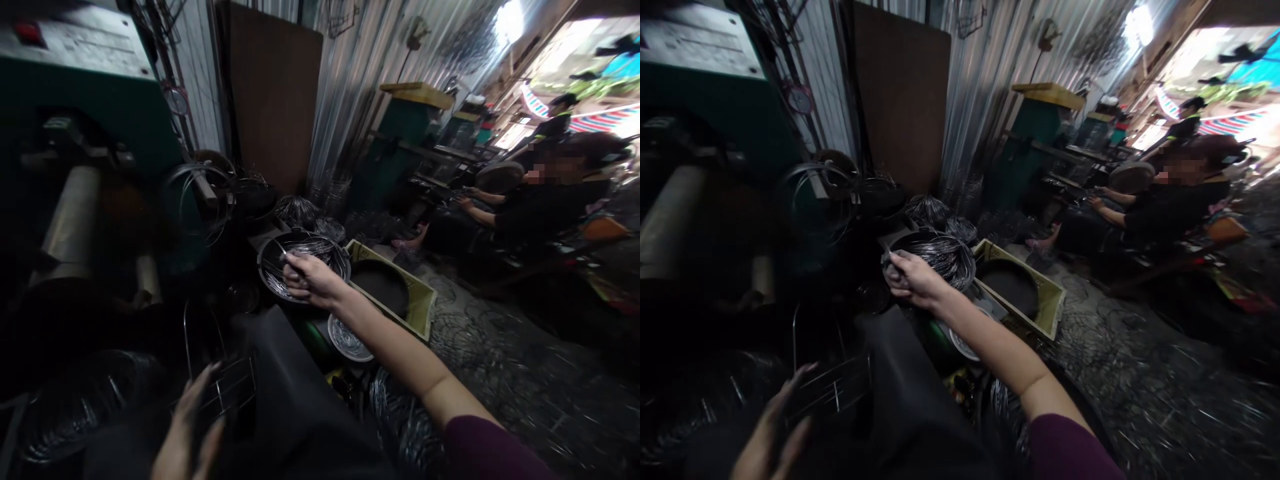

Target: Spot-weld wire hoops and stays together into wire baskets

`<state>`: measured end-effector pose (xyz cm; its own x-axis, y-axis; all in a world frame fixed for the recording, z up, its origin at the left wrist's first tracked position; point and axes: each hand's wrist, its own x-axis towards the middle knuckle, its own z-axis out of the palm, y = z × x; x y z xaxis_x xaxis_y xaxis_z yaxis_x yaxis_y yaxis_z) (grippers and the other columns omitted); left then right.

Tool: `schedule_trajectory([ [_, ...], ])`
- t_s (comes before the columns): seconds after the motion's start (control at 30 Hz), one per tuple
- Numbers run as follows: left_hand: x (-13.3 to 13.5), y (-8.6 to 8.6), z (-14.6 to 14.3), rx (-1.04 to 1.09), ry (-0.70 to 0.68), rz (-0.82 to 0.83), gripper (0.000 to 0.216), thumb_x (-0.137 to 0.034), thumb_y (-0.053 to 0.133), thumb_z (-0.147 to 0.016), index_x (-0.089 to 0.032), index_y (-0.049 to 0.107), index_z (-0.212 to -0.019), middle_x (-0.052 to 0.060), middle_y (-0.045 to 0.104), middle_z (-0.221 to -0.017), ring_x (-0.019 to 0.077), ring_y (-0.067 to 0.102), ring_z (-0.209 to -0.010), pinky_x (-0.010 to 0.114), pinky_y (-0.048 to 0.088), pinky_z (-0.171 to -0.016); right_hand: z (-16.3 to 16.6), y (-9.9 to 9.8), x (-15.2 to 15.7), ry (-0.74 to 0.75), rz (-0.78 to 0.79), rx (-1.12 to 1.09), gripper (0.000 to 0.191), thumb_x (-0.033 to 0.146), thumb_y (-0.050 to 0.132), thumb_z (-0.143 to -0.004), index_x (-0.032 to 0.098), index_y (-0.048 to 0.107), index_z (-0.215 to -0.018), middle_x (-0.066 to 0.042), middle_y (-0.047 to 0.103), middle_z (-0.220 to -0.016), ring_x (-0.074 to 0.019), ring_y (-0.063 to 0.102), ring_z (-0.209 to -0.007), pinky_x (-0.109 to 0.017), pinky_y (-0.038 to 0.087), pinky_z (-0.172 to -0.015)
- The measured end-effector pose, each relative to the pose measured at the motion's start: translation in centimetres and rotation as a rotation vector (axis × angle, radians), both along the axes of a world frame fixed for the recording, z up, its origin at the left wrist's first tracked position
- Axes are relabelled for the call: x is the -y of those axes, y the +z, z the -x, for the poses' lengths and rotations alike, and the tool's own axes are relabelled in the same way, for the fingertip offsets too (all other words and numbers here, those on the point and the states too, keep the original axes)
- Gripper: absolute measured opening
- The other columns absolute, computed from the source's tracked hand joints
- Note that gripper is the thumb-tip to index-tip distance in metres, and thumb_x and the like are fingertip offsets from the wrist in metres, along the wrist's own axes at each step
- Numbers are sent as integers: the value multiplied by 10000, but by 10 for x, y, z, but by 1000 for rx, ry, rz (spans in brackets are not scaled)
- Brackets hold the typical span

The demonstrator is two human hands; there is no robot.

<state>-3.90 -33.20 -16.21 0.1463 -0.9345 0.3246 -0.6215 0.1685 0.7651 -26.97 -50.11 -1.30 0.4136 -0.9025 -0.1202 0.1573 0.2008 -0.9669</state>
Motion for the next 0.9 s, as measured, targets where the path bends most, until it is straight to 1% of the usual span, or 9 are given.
schedule_trajectory([
  [0.1, 20, 48, 53, -85, -168, -20, 433, -463, 424, -872, -234, 581, -1203, 60, 651, -1136, 221, 622, -1037, 378, 503, -932, -39, 39, -25, 35, -232, 423, 170, 183, 336, -964, 185, 408, -810, 95, 278, -519, -47, 145, -391, -131, 153, -375],
  [0.2, 30, 85, 71, -238, -187, -104, 421, -523, 389, -882, -220, 666, -978, 21, 671, -796, 147, 615, -625, 248, 527, -588, -59, 40, -39, 37, -227, 459, 188, 220, 338, -972, 175, 465, -840, 72, 375, -558, -46, 253, -402, -139, 268, -404],
  [0.3, 38, 104, 57, -455, -35, -81, 374, -547, 490, -842, -221, 648, -936, -17, 549, -641, 111, 488, -520, 216, 439, -489, -60, 2, -54, 51, 98, 105, 225, 315, 411, -946, 177, 562, -853, -6, 566, -755, -93, 512, -611, -242, 467, -640],
  [0.4, 54, 112, 46, -878, -25, -94, 330, -501, 568, -827, -206, 597, -971, -74, 334, -510, 66, 313, -430, 172, 317, -420, -56, -54, -80, 129, 495, -301, 194, 342, 520, -874, 190, 641, -868, -50, 625, -941, -165, 575, -879, -308, 453, -841],
  [0.5, 67, 117, 46, -1144, -115, -147, 338, -474, 606, -815, -171, 574, -963, -107, 235, -475, 36, 204, -382, 150, 233, -385, -56, -89, -107, 185, 529, -430, 207, 347, 535, -846, 185, 664, -864, -53, 652, -885, -179, 593, -829, -309, 466, -792],
  [0.57, 70, 115, 39, -1077, -148, -161, 384, -487, 585, -828, -149, 579, -1011, -79, 373, -506, 44, 342, -409, 167, 339, -434, -56, -96, -115, 164, 445, -446, 202, 334, 541, -831, 177, 666, -850, -45, 669, -841, -177, 603, -790, -308, 474, -763],
  [0.67, 53, 94, -5, -748, -43, -41, 457, -504, 516, -871, -164, 544, -1174, 41, 635, -862, 134, 617, -810, 284, 495, -790, -62, -101, -98, 109, 389, -465, 238, 363, 579, -805, 173, 664, -920, -51, 671, -876, -175, 609, -783, -300, 485, -722],
  [0.8, -22, 46, -69, -379, 239, 6, 550, -499, 470, -894, -197, 384, -1345, 109, 564, -1227, 207, 530, -1168, 396, 388, -1030, -88, -114, -59, 196, 186, -365, 362, 445, 668, -747, 155, 623, -958, -16, 602, -683, -114, 534, -538, -229, 438, -486],
  [0.9, -64, 9, -75, -83, 156, -184, 832, -537, 680, -721, -172, 329, -1381, 180, 437, -1360, 299, 407, -1291, 494, 323, -1076, -104, -115, -47, 230, 134, -314, 299, 418, 681, -755, 148, 617, -867, -9, 568, -637, -93, 511, -515, -203, 420, -454],
])
